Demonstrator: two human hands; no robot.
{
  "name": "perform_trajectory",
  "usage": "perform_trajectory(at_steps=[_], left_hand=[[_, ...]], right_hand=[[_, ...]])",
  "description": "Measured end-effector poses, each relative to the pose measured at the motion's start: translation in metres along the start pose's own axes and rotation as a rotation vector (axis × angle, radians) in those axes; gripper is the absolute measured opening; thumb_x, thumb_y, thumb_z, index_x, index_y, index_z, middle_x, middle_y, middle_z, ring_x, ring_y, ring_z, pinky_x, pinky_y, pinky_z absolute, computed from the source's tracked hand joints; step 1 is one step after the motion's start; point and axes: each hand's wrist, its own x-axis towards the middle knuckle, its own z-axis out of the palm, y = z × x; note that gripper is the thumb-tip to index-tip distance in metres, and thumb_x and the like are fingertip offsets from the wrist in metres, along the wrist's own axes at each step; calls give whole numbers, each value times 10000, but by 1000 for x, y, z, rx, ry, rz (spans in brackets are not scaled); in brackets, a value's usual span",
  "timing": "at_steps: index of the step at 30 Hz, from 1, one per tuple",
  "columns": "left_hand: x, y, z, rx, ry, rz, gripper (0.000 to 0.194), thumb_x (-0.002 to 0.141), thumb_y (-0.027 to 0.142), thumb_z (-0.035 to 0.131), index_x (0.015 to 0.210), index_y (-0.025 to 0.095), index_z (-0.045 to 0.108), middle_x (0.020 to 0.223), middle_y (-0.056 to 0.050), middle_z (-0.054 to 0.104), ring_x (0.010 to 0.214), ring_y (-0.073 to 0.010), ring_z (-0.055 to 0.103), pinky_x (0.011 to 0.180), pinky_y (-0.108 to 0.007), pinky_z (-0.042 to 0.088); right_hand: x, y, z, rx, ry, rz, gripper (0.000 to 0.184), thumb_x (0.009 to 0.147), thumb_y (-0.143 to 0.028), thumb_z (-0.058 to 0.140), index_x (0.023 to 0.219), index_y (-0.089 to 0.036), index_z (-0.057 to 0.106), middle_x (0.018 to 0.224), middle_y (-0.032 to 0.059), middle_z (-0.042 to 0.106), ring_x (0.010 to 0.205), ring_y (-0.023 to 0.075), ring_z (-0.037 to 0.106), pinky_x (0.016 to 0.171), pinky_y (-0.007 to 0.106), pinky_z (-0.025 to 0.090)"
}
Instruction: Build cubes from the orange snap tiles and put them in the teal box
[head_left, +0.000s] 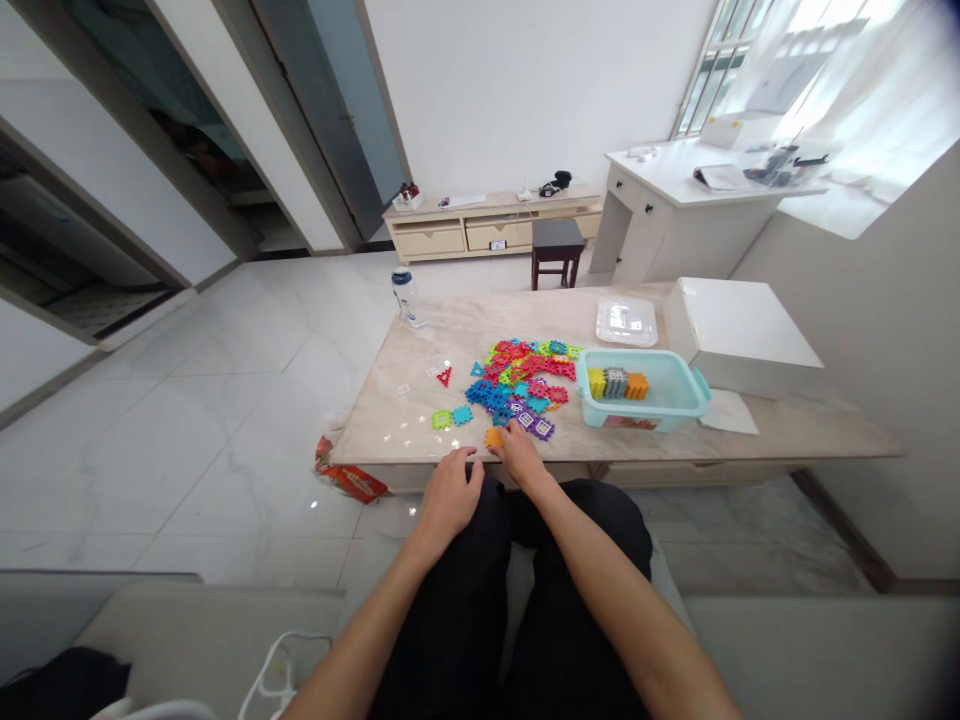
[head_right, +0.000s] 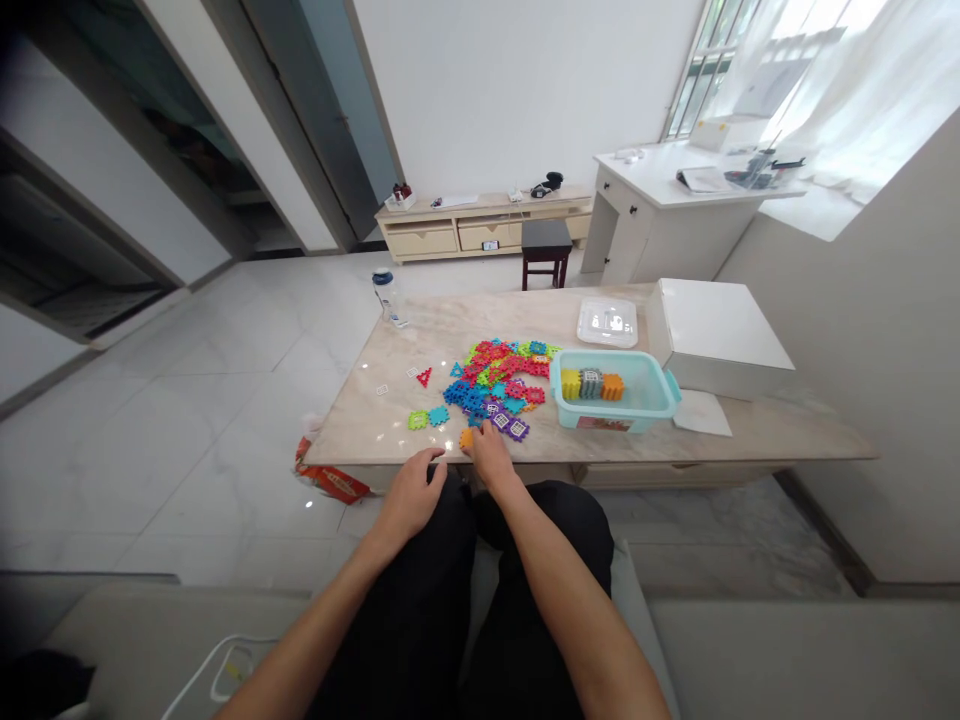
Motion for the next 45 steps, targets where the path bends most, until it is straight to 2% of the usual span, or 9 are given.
perform_trajectory(at_steps=[4, 7, 10, 14, 20, 26, 32, 37, 45], left_hand=[[-23, 11, 2, 116, 34, 128, 345, 1059, 312, 513, 1294, 177, 726, 1345, -138, 766, 1282, -318, 688, 1175, -492, 506], [-22, 15, 2, 127, 33, 139, 310, 1056, 299, 521, 1239, 179, 740, 1281, -131, 784, 1228, -318, 706, 1125, -490, 536], [-18, 18, 2, 123, 42, 177, 260, 1040, 273, 545, 1179, 189, 748, 1215, -122, 793, 1177, -307, 714, 1061, -467, 558], [-18, 16, -1, 79, 57, 220, 223, 1032, 239, 550, 1135, 195, 743, 1160, -113, 793, 1130, -296, 717, 1013, -461, 565], [-24, 4, -3, -26, 62, 218, 199, 1026, 198, 557, 1128, 210, 728, 1158, -96, 787, 1143, -289, 712, 1031, -476, 562], [-29, -3, -6, -98, 60, 194, 221, 1037, 196, 546, 1173, 209, 720, 1216, -97, 778, 1183, -288, 701, 1079, -500, 551], [-29, 1, -6, -91, 62, 181, 231, 1034, 215, 530, 1145, 227, 731, 1195, -101, 784, 1177, -292, 708, 1075, -493, 562], [-26, 4, -4, -75, 55, 175, 240, 1030, 225, 523, 1134, 220, 738, 1184, -107, 789, 1169, -291, 708, 1077, -491, 561], [-13, -7, -8, -70, 35, 152, 271, 1046, 310, 507, 1146, 216, 741, 1204, -107, 791, 1179, -296, 725, 1121, -481, 551]], right_hand=[[7, 10, -13, 55, 172, -4, 222, 1074, -318, 623, 1204, -197, 756, 1240, 151, 662, 1182, 302, 630, 1061, 423, 533], [18, 32, -33, 19, 294, 103, 305, 1085, -185, 467, 1201, -169, 749, 1230, 164, 663, 1205, 301, 595, 1089, 409, 501], [27, 60, -50, -63, 258, 293, 404, 995, -57, 453, 1308, -97, 705, 1319, 216, 647, 1283, 321, 561, 1130, 403, 459], [27, 85, -54, -130, 178, 436, 477, 974, -70, 476, 1421, -65, 641, 1360, 257, 633, 1290, 361, 558, 1101, 438, 463], [33, 95, -43, -144, 152, 379, 490, 1013, -229, 577, 1491, -125, 598, 1455, 218, 608, 1334, 359, 538, 1140, 445, 439], [45, 103, -40, -117, 180, 352, 470, 999, -233, 621, 1462, -153, 624, 1451, 186, 634, 1350, 347, 528, 1160, 444, 427], [46, 109, -37, -95, 247, 371, 463, 948, -193, 636, 1407, -139, 672, 1367, 216, 656, 1296, 373, 562, 1132, 497, 455], [43, 112, -32, 81, 393, 343, 577, 852, -142, 631, 1429, -140, 640, 1289, 179, 619, 1128, 303, 635, 1057, 436, 529], [38, 111, -43, 228, 525, 322, 441, 854, -87, 509, 1237, -151, 718, 1158, 121, 710, 1113, 243, 652, 1073, 382, 546]])
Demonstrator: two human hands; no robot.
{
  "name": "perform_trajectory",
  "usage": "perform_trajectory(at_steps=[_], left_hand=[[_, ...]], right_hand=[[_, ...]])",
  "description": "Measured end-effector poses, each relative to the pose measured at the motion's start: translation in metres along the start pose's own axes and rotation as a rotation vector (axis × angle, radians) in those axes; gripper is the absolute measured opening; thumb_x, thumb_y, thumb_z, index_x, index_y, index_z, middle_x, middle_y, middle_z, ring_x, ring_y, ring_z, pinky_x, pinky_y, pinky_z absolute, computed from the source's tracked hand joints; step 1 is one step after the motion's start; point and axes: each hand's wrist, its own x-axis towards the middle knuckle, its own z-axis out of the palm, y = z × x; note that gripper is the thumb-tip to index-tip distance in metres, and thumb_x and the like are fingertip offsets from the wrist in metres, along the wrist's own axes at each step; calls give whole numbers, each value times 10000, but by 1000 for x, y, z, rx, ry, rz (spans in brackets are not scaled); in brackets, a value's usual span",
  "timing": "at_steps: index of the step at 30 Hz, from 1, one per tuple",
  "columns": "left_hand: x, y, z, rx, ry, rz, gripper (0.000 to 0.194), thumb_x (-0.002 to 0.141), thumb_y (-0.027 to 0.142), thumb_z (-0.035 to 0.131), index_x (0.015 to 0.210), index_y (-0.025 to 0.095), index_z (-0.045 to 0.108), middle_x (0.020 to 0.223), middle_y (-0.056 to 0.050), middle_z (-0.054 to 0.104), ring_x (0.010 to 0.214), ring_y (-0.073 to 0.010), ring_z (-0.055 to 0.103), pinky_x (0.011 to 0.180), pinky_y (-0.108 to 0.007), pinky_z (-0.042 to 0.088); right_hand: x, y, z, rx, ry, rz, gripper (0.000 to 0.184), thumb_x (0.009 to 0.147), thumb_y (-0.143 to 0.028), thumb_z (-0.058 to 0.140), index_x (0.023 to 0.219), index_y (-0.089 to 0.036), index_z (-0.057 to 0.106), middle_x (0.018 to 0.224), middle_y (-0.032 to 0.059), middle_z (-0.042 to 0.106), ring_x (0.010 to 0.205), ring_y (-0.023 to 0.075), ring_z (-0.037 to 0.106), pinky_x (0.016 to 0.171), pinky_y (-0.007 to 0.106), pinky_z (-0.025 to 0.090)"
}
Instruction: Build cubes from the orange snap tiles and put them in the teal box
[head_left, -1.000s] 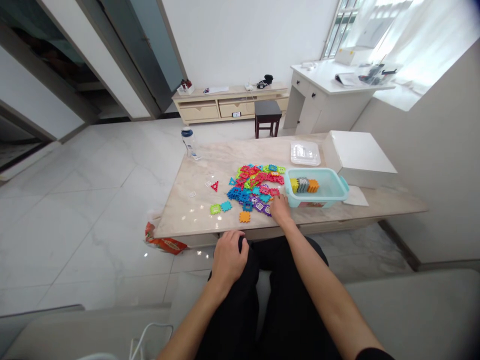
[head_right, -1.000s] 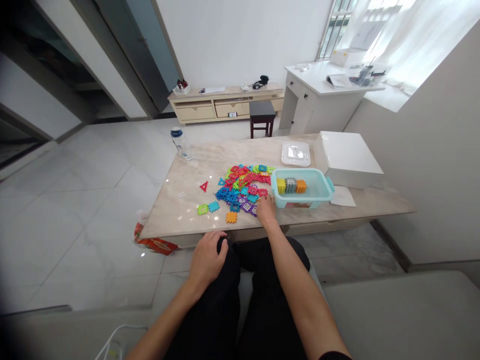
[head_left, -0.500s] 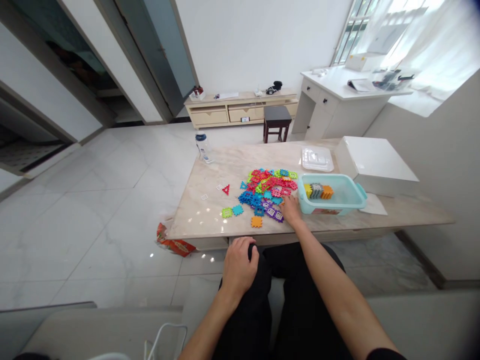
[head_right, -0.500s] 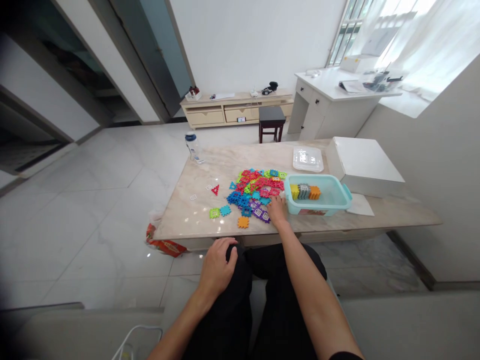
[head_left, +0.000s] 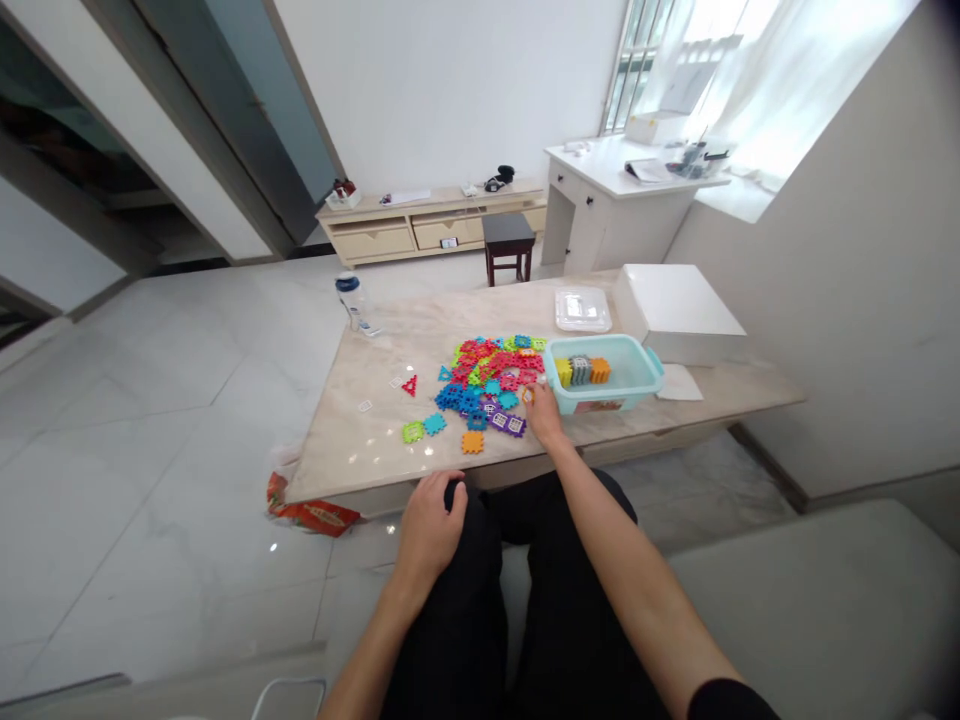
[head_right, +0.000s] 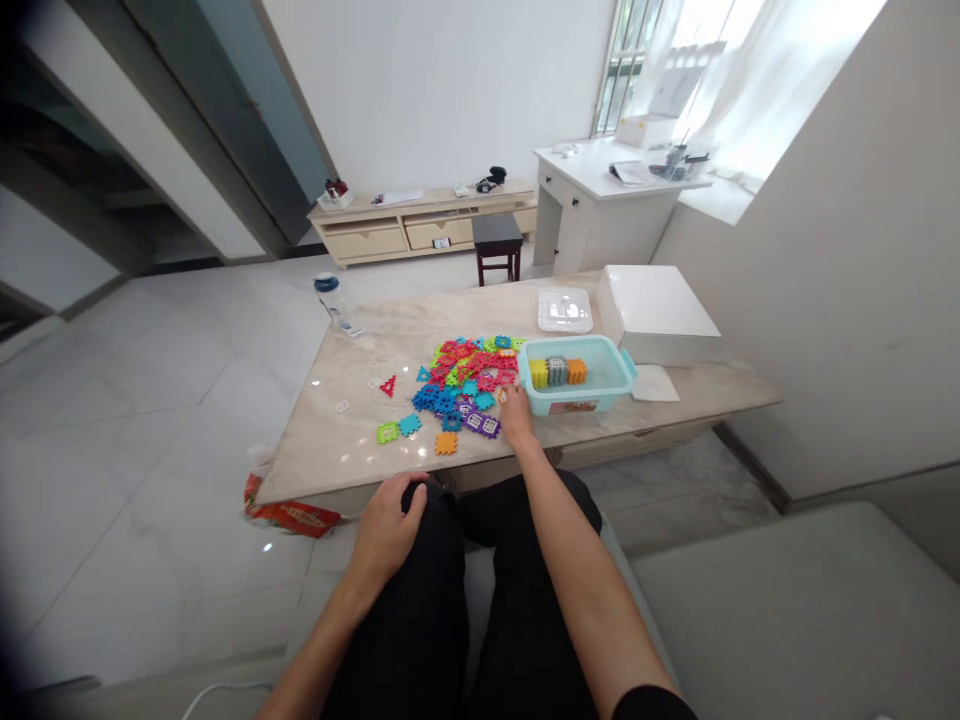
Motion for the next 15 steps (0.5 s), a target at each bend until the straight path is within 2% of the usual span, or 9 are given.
perform_trajectory(at_steps=[5, 8, 10, 12, 15], left_hand=[[14, 8, 2, 54, -41, 71, 255, 1033, 271, 541, 1201, 201, 719, 1226, -118, 781, 1200, -301, 717, 1120, -472, 542], [40, 20, 9, 37, -40, 122, 288, 1031, 244, 556, 1282, 196, 688, 1286, -128, 755, 1263, -299, 689, 1135, -459, 525], [60, 24, 16, -13, -47, 107, 317, 1029, 248, 579, 1329, 189, 664, 1341, -138, 736, 1287, -290, 681, 1137, -435, 519], [76, 25, 24, -74, -62, 53, 362, 1044, 314, 602, 1372, 165, 637, 1389, -166, 719, 1265, -287, 699, 1108, -415, 531], [87, 19, 36, -172, -166, -26, 322, 1062, 418, 599, 1262, 179, 683, 1228, -140, 791, 1127, -270, 756, 990, -365, 563]], right_hand=[[-11, -18, -17, 48, 35, -28, 504, 939, -140, 476, 1417, -109, 632, 1128, 159, 764, 1062, 276, 698, 1036, 442, 561], [-22, -30, -20, 261, -9, -37, 410, 954, -269, 563, 1319, -133, 695, 1148, 177, 777, 1023, 297, 713, 1028, 499, 566], [-31, -36, -22, 450, -103, -6, 368, 926, -374, 644, 1208, -156, 739, 1101, 161, 796, 965, 290, 730, 954, 484, 599], [-41, -42, -24, 604, -267, 18, 404, 881, -462, 723, 1156, -169, 766, 1057, 138, 811, 914, 272, 741, 856, 433, 620], [-57, -51, -27, 780, -509, 25, 469, 829, -542, 821, 1136, -188, 801, 1013, 98, 822, 833, 221, 721, 763, 357, 602]])
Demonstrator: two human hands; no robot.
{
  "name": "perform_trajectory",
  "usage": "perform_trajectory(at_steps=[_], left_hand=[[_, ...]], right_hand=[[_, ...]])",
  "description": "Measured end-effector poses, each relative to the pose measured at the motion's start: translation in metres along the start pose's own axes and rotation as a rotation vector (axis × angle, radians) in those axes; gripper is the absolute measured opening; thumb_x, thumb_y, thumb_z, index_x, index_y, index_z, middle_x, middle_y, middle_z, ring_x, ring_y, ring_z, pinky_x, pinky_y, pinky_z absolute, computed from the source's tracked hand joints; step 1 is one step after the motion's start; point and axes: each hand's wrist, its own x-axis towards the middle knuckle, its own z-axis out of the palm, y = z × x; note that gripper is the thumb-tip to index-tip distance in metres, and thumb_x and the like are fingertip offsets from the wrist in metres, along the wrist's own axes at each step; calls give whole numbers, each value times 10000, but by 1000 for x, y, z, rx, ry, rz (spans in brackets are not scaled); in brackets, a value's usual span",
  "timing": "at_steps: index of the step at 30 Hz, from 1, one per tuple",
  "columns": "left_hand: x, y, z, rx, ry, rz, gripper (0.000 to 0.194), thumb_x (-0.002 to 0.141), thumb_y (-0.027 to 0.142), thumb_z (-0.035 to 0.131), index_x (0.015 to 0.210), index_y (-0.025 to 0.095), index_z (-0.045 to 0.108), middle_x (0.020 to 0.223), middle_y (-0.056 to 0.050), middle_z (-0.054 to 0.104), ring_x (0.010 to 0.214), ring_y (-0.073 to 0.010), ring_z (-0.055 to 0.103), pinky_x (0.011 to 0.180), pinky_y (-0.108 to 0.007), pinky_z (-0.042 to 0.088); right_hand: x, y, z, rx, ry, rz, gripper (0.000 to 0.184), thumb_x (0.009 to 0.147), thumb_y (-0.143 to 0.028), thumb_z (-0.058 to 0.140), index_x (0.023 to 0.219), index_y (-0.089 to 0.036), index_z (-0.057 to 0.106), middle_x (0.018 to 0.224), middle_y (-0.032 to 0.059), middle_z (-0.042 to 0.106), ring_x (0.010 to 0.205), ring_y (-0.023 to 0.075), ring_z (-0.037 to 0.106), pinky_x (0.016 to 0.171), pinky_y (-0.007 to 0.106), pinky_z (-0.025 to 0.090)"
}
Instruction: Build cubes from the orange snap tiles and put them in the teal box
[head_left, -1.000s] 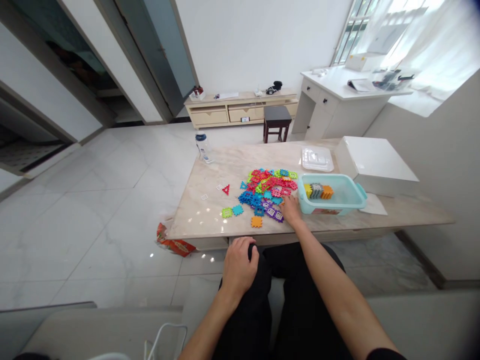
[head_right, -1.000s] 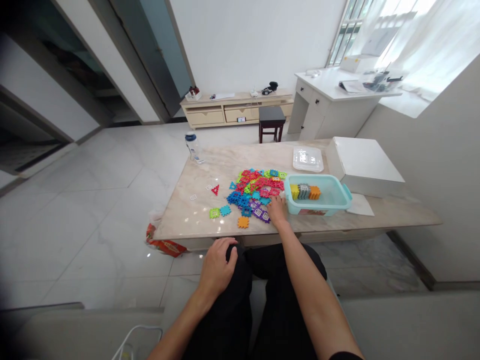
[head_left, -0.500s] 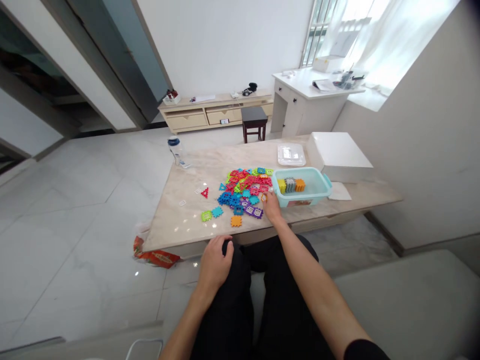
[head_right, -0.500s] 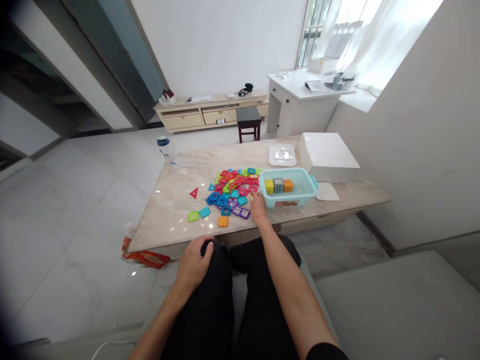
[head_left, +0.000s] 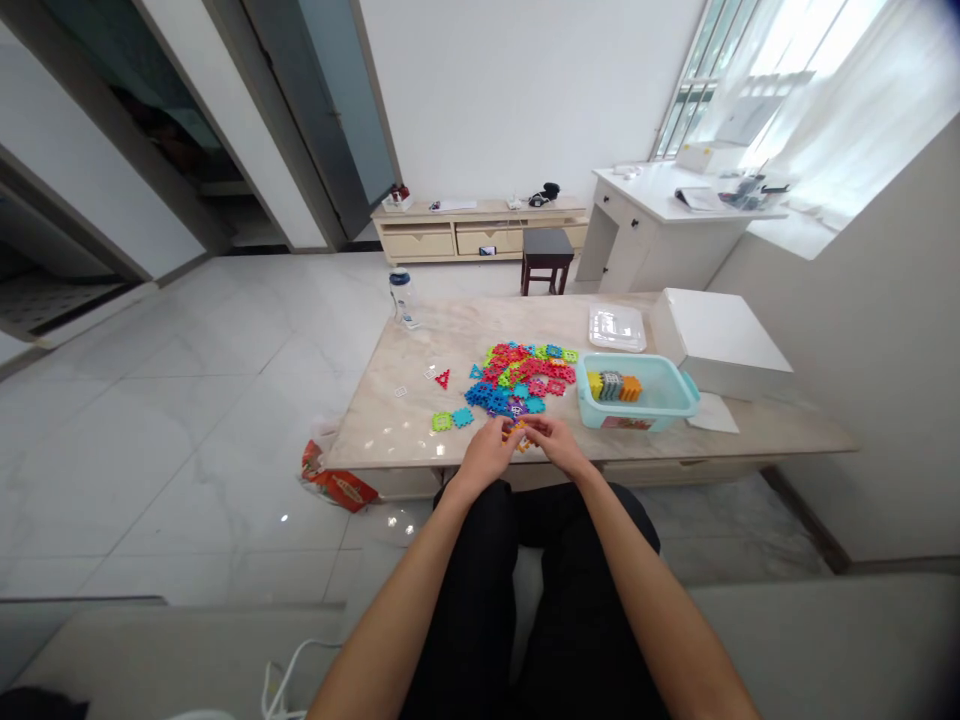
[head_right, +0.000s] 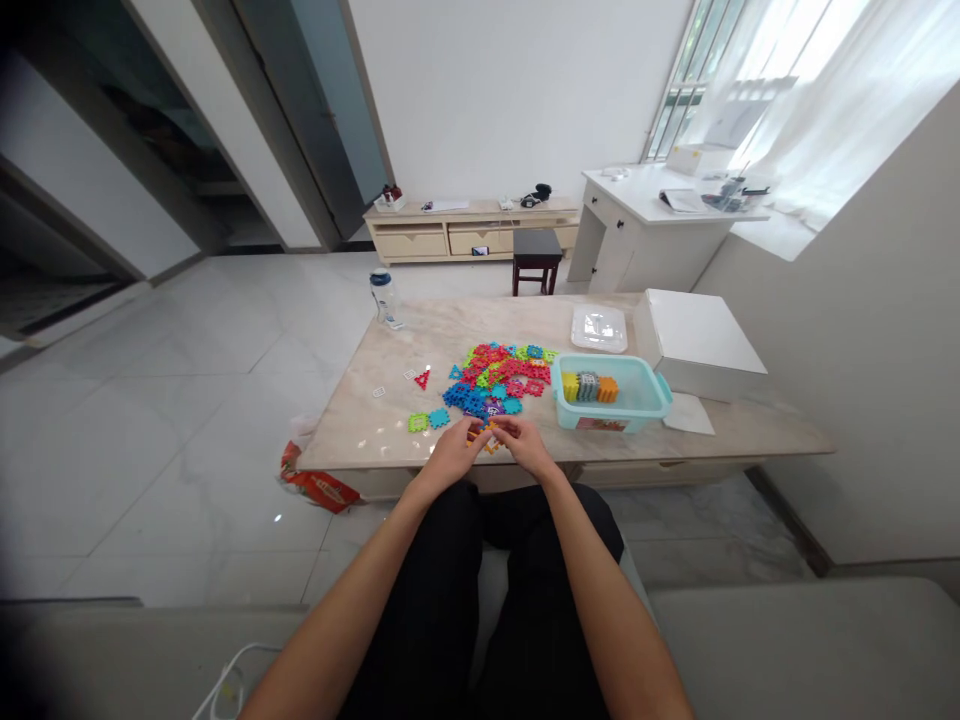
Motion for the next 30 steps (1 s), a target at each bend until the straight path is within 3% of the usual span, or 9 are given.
perform_trajectory(at_steps=[4, 9, 13, 16, 19, 23, 25, 27, 30], left_hand=[[1, -11, 4, 24, -18, -88, 252, 1041, 386, 635, 1194, 192, 687, 1078, -116, 824, 1014, -262, 781, 868, -333, 552], [4, -9, -3, 36, 74, -99, 189, 1054, 347, 618, 1164, 208, 684, 995, -97, 834, 944, -241, 792, 826, -313, 530], [10, -4, -7, 143, 132, -127, 206, 1059, 347, 597, 1190, 204, 664, 964, -96, 830, 969, -262, 790, 807, -320, 514], [12, -1, -4, 218, 82, -119, 184, 1042, 314, 598, 1171, 199, 661, 992, -111, 818, 983, -278, 782, 803, -326, 506], [7, 7, -2, 291, 36, -113, 217, 1053, 350, 577, 1192, 206, 660, 1015, -126, 805, 971, -300, 774, 804, -340, 509], [-28, 19, -2, 390, 80, -44, 387, 1077, 301, 501, 1429, 156, 568, 1105, -180, 794, 1047, -341, 757, 913, -422, 544], [-61, 19, -1, 412, 200, 86, 467, 1059, 248, 511, 1519, 167, 518, 1374, -202, 726, 1269, -359, 686, 1093, -495, 502], [-97, 14, 1, 368, 295, 99, 485, 1072, 265, 498, 1549, 175, 509, 1469, -194, 678, 1359, -351, 641, 1174, -518, 468], [-141, 3, 1, 329, 288, 89, 492, 1070, 316, 532, 1548, 195, 533, 1594, -177, 603, 1519, -380, 513, 1264, -587, 397]], right_hand=[[-4, -6, 20, 128, -69, 26, 498, 794, -596, 867, 1089, -198, 812, 880, 46, 800, 738, 175, 672, 697, 303, 553], [-2, -8, 35, 25, 165, -24, 524, 851, -606, 812, 1165, -186, 803, 954, 90, 802, 726, 187, 671, 682, 317, 569], [-14, -14, 34, -264, 174, -237, 398, 976, -421, 679, 1302, -214, 778, 1233, 144, 779, 988, 248, 731, 882, 396, 622], [-24, -13, 34, -458, 88, -398, 497, 928, -277, 690, 1422, -235, 723, 1372, 152, 719, 1269, 294, 676, 1095, 473, 568], [-29, -9, 37, -521, 121, -430, 564, 896, -204, 689, 1459, -242, 697, 1367, 149, 713, 1322, 303, 646, 1178, 509, 512], [-28, -1, 28, -530, 82, -370, 473, 923, -204, 715, 1394, -254, 732, 1333, 124, 724, 1275, 279, 666, 1157, 464, 529], [-26, 4, 19, -574, 87, -304, 466, 914, -251, 778, 1377, -239, 738, 1313, 125, 725, 1268, 286, 665, 1155, 461, 528], [-22, 10, 11, -665, 112, -225, 474, 887, -285, 832, 1349, -215, 751, 1267, 130, 729, 1244, 302, 665, 1152, 478, 524], [-13, 17, 8, -823, 93, -137, 471, 877, -298, 856, 1328, -195, 763, 1243, 136, 720, 1208, 312, 658, 1133, 483, 527]])
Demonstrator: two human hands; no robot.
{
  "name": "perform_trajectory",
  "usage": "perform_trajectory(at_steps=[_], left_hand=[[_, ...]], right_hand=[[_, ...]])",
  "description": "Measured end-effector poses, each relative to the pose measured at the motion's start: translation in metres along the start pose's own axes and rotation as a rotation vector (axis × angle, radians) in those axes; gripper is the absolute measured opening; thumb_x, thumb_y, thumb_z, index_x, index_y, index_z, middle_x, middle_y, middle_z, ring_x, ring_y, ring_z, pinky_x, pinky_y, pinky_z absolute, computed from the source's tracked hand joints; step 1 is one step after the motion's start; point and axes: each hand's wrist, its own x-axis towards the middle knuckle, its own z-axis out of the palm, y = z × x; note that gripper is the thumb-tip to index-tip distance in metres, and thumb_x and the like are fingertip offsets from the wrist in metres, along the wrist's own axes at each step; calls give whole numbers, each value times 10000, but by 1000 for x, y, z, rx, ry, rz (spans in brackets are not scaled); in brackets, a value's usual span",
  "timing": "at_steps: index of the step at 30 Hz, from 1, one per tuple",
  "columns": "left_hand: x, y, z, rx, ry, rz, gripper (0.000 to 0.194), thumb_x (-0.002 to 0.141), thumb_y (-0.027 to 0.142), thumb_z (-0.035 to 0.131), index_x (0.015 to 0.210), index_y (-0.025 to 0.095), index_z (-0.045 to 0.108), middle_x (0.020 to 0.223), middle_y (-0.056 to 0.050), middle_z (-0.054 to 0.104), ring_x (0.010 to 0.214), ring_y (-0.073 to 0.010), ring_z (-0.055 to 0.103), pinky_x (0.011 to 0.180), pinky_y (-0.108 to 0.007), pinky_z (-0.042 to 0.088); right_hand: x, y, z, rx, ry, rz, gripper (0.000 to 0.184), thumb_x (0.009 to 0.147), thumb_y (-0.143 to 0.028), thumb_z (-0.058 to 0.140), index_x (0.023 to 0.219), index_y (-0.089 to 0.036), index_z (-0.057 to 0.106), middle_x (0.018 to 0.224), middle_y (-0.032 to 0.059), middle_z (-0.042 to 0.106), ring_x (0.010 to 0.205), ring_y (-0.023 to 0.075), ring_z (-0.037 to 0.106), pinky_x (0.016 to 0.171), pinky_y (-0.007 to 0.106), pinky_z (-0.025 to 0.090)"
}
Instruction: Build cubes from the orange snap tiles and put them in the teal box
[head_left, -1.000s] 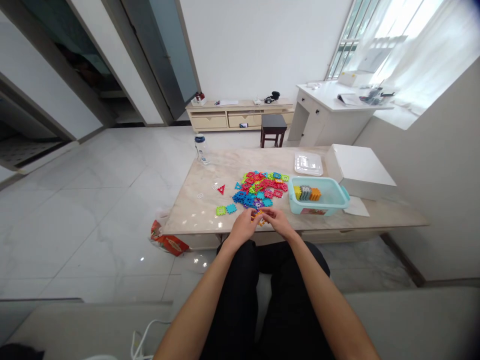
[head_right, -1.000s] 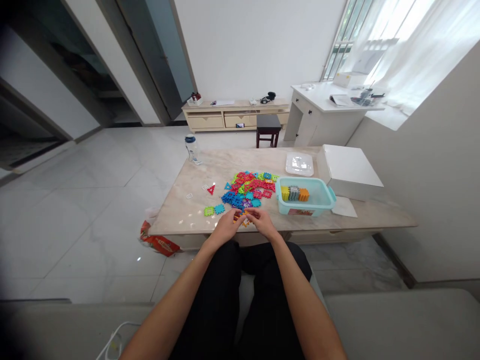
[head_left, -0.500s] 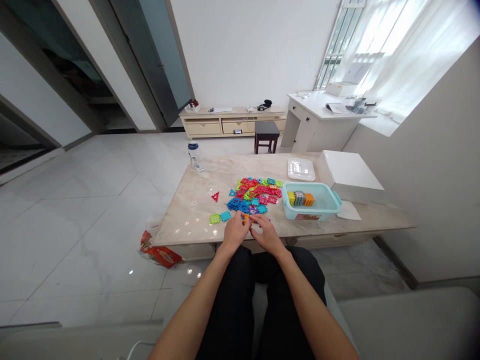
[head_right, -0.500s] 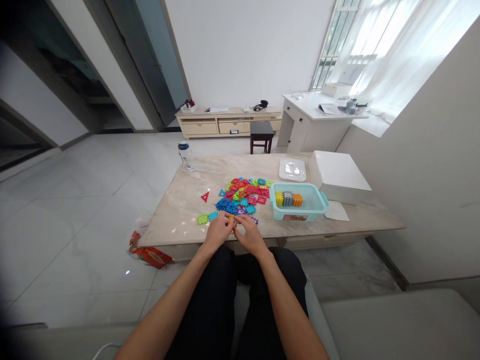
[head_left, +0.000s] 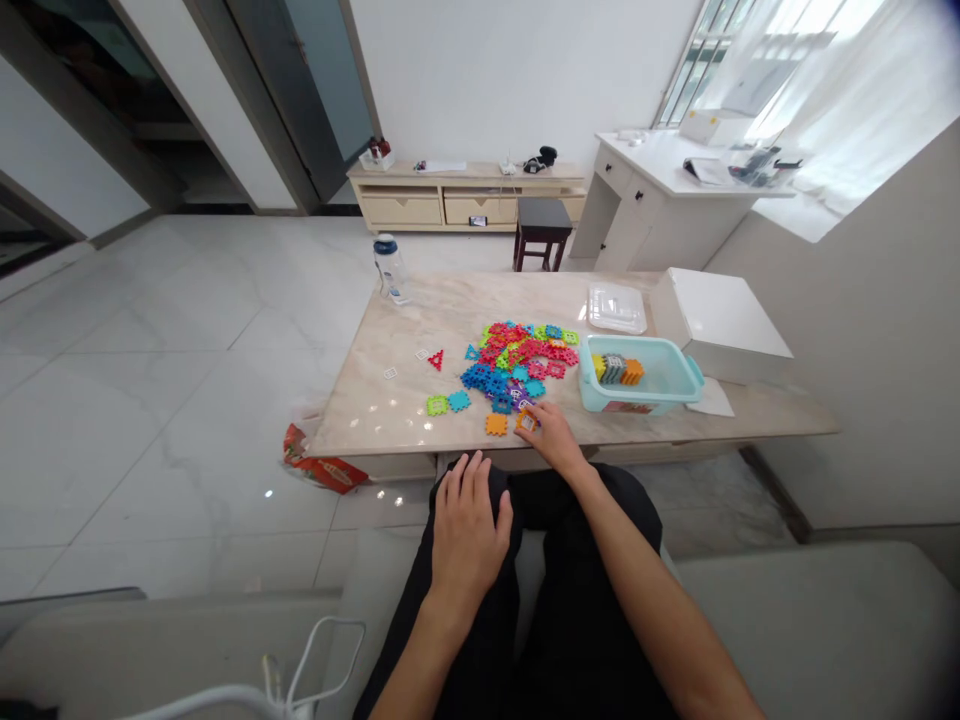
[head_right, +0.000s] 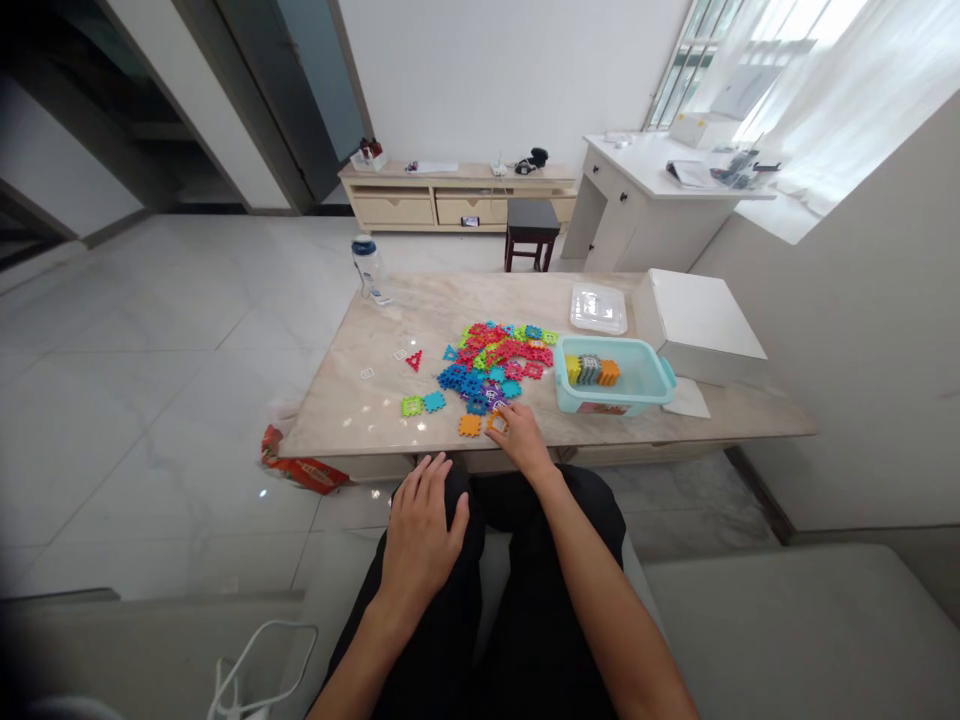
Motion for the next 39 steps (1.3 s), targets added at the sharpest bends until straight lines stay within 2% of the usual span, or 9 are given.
perform_trajectory(at_steps=[3, 9, 16, 24, 28, 32, 34, 35, 39], left_hand=[[-19, -7, -5, -38, -56, 35, 509, 1067, 331, 547, 1567, 240, 530, 1697, -124, 513, 1611, -379, 407, 1312, -620, 350], [-11, -9, -4, -72, -64, 87, 504, 1054, 332, 573, 1545, 221, 547, 1655, -141, 559, 1578, -385, 459, 1289, -642, 404], [-11, -9, -6, -76, 2, 121, 448, 1039, 252, 597, 1481, 185, 571, 1602, -149, 607, 1529, -362, 521, 1248, -623, 475], [-10, -14, -3, -78, 31, 122, 457, 1015, 232, 614, 1470, 215, 594, 1585, -139, 622, 1511, -363, 540, 1230, -621, 490], [-11, -19, -1, -80, 46, 108, 427, 1025, 244, 613, 1451, 212, 611, 1565, -139, 636, 1495, -362, 554, 1220, -616, 488], [3, -24, -3, -264, 79, 18, 325, 1075, 279, 547, 1376, 231, 661, 1440, -121, 712, 1385, -302, 644, 1188, -546, 517], [17, -23, -6, -384, 61, -58, 296, 1095, 308, 508, 1312, 226, 692, 1356, -117, 749, 1301, -277, 690, 1148, -491, 541], [26, -21, -7, -421, 29, -85, 293, 1097, 324, 502, 1277, 220, 708, 1322, -118, 764, 1265, -275, 706, 1129, -471, 547], [57, 0, -8, -382, -201, -98, 369, 1109, 416, 477, 1272, 230, 751, 1295, -102, 803, 1224, -300, 738, 1099, -438, 527]], right_hand=[[10, -4, 10, -114, -75, -34, 490, 904, -311, 849, 1366, -181, 752, 1254, 147, 706, 1227, 322, 633, 1136, 483, 519], [20, -20, 26, -282, -260, -186, 489, 929, -283, 848, 1399, -209, 736, 1318, 133, 721, 1253, 334, 615, 1138, 493, 497], [24, -20, 35, -307, -263, -244, 432, 981, -365, 805, 1375, -206, 732, 1317, 143, 720, 1244, 344, 632, 1126, 505, 506], [28, -19, 45, -270, -272, -227, 426, 937, -303, 840, 1339, -199, 746, 1268, 152, 735, 1189, 324, 690, 1081, 478, 553], [29, -22, 41, -163, -177, -134, 472, 833, -261, 919, 1274, -176, 774, 1223, 149, 777, 1166, 322, 723, 1071, 478, 575], [18, -30, 13, 134, 52, -32, 462, 851, -357, 913, 1257, -182, 780, 1162, 116, 809, 1002, 272, 766, 909, 420, 643], [4, -35, -7, 256, 154, -82, 467, 888, -419, 885, 1288, -206, 774, 1172, 105, 803, 977, 253, 764, 852, 394, 653], [-5, -38, -16, 284, 197, -134, 469, 900, -429, 877, 1307, -221, 772, 1192, 105, 794, 1019, 259, 760, 876, 400, 654], [-49, -49, -43, 277, 340, -295, 501, 927, -362, 866, 1404, -275, 744, 1255, 109, 754, 1153, 280, 727, 1015, 451, 632]])
